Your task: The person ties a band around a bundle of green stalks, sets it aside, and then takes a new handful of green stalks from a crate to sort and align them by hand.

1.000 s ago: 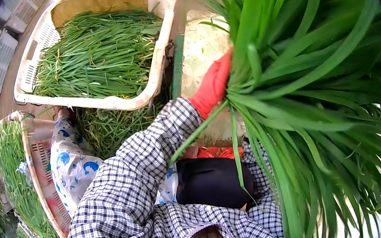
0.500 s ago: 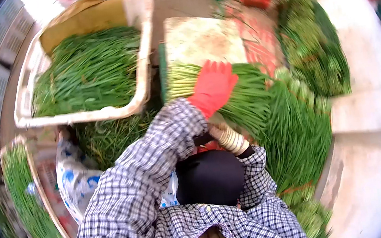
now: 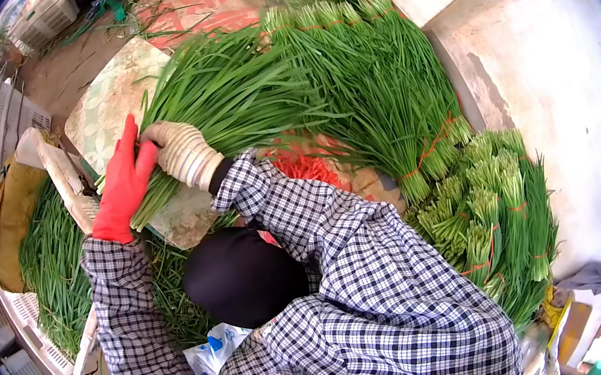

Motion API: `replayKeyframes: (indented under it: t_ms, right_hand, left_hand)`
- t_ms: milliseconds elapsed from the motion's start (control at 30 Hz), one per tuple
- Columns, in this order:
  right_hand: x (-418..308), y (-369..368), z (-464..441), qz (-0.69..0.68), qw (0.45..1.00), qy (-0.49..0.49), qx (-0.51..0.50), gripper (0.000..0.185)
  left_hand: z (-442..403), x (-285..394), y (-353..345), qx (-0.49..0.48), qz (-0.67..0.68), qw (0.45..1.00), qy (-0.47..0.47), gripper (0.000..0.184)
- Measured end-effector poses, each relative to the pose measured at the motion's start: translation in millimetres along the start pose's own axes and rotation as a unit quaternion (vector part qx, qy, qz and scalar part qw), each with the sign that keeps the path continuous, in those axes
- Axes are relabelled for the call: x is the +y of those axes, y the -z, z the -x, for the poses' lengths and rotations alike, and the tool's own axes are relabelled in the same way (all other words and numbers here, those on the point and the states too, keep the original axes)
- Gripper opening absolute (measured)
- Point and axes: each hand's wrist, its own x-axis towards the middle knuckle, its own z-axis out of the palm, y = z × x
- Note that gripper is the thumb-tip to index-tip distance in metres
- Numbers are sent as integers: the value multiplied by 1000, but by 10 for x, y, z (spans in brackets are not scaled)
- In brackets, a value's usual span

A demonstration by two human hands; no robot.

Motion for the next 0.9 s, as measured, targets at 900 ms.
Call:
replayKeyframes:
  t_ms: [900]
  right_hand:
    - [93,-106,-208,138,990,12,7,30]
  left_hand:
    - [129,-217,-338,44,-305,950,47,119]
